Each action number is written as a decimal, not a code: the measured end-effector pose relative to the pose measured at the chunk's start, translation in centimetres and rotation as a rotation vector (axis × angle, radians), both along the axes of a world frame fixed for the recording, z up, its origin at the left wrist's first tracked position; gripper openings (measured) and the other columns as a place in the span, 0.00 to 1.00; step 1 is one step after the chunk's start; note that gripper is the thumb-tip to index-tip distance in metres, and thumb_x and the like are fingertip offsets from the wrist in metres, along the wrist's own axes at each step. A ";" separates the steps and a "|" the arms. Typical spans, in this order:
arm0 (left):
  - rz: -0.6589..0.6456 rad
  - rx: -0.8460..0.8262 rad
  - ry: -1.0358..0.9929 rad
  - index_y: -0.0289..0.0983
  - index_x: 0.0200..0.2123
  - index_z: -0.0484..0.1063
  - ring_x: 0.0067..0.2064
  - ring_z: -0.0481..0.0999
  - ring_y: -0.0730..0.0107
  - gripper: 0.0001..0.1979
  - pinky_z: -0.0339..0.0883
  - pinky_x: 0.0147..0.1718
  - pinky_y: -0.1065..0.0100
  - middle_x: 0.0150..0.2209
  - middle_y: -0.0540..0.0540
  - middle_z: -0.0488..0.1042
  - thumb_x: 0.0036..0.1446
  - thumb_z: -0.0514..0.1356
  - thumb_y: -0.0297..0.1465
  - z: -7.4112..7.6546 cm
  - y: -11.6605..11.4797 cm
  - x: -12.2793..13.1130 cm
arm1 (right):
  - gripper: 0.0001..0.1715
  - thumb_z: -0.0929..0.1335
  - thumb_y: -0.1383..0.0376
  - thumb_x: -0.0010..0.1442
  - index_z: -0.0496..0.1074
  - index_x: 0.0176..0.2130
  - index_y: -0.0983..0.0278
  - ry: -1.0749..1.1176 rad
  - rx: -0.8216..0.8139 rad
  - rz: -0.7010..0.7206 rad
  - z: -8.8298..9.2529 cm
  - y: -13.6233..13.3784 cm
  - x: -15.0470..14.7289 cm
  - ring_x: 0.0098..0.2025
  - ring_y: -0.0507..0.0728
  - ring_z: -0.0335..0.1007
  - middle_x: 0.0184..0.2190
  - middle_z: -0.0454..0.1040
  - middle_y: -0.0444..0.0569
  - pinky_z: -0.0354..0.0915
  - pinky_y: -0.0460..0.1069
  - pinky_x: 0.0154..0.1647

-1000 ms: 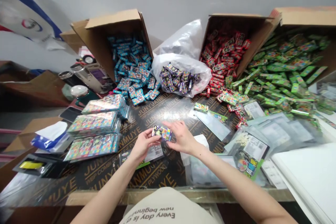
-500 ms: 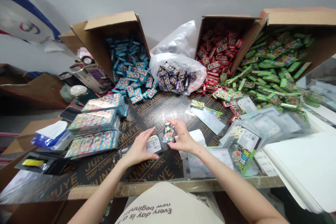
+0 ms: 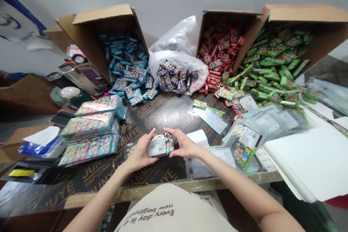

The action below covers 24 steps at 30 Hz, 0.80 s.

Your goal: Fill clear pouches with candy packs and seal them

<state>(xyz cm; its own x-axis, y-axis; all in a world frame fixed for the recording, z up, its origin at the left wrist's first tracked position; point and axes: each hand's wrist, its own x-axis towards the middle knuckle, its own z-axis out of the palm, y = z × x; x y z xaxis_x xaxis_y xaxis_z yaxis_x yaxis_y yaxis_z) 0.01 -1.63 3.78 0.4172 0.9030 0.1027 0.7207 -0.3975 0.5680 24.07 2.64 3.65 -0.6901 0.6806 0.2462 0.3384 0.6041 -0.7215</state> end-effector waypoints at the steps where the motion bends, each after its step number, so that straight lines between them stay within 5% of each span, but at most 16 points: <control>1: 0.016 -0.001 -0.019 0.41 0.62 0.35 0.55 0.59 0.55 0.50 0.49 0.55 0.52 0.55 0.41 0.59 0.40 0.62 0.31 0.0 0.1 0.0 | 0.55 0.72 0.51 0.42 0.46 0.61 0.60 0.011 0.008 -0.046 -0.1 0.0 0.0 0.57 0.63 0.53 0.58 0.56 0.55 0.48 0.58 0.57; 4: 0.093 -0.001 -0.078 0.41 0.62 0.36 0.53 0.62 0.57 0.49 0.54 0.53 0.55 0.53 0.42 0.61 0.41 0.62 0.31 -0.1 0.4 0.0 | 0.53 0.71 0.50 0.44 0.46 0.61 0.60 0.013 0.046 -0.214 0.1 -0.8 -0.5 0.57 0.62 0.54 0.54 0.62 0.55 0.41 0.60 0.58; 7: 0.128 0.004 -0.092 0.41 0.62 0.36 0.51 0.64 0.58 0.49 0.56 0.51 0.55 0.51 0.42 0.62 0.41 0.62 0.32 -0.7 0.9 0.1 | 0.44 0.67 0.52 0.53 0.43 0.61 0.58 -0.037 0.049 -0.148 0.2 -1.3 -1.0 0.54 0.59 0.59 0.52 0.66 0.53 0.38 0.60 0.58; 10: 0.125 0.011 -0.060 0.41 0.62 0.36 0.50 0.65 0.57 0.49 0.58 0.50 0.55 0.51 0.43 0.63 0.41 0.62 0.33 -1.7 1.4 0.1 | 0.39 0.64 0.53 0.56 0.45 0.60 0.57 -0.083 0.129 -0.242 -0.1 1.2 0.4 0.55 0.58 0.58 0.55 0.61 0.52 0.41 0.58 0.58; 13: 0.101 0.002 0.016 0.41 0.62 0.37 0.49 0.66 0.56 0.48 0.59 0.49 0.55 0.49 0.42 0.65 0.42 0.61 0.34 -3.2 1.3 -0.2 | 0.36 0.64 0.56 0.56 0.48 0.60 0.60 -0.200 0.246 -0.667 -0.6 6.7 5.4 0.59 0.60 0.49 0.58 0.56 0.55 0.44 0.57 0.57; 16: 0.065 0.000 0.082 0.41 0.62 0.39 0.49 0.65 0.55 0.46 0.58 0.48 0.54 0.51 0.41 0.64 0.42 0.61 0.32 -4.6 0.7 -0.7 | 0.39 0.66 0.60 0.54 0.48 0.60 0.63 -0.552 0.245 -1.022 -0.8 12.6 12.5 0.62 0.68 0.38 0.61 0.47 0.60 0.40 0.63 0.56; 20: 0.055 0.030 0.113 0.41 0.61 0.43 0.52 0.62 0.54 0.42 0.56 0.50 0.53 0.52 0.42 0.63 0.44 0.59 0.32 -6.1 -0.2 -1.1 | 0.48 0.69 0.61 0.49 0.43 0.62 0.63 -0.862 0.197 -1.099 -0.7 17.7 19.5 0.62 0.72 0.32 0.61 0.43 0.63 0.34 0.68 0.54; 24: 0.074 0.045 0.123 0.41 0.61 0.44 0.53 0.61 0.55 0.41 0.55 0.51 0.54 0.53 0.42 0.62 0.44 0.58 0.32 -6.7 -0.4 -1.4 | 0.50 0.70 0.54 0.46 0.46 0.61 0.60 -0.867 0.201 -1.045 -1.2 20.1 20.8 0.60 0.70 0.41 0.58 0.53 0.61 0.34 0.67 0.54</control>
<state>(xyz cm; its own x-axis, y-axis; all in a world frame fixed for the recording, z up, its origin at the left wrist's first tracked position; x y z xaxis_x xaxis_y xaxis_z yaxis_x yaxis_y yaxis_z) -1.35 -2.02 -2.93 0.3613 0.9275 0.0959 0.8124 -0.3636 0.4559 44.86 22.70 2.45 0.1349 0.9782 0.1578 0.9899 -0.1400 0.0211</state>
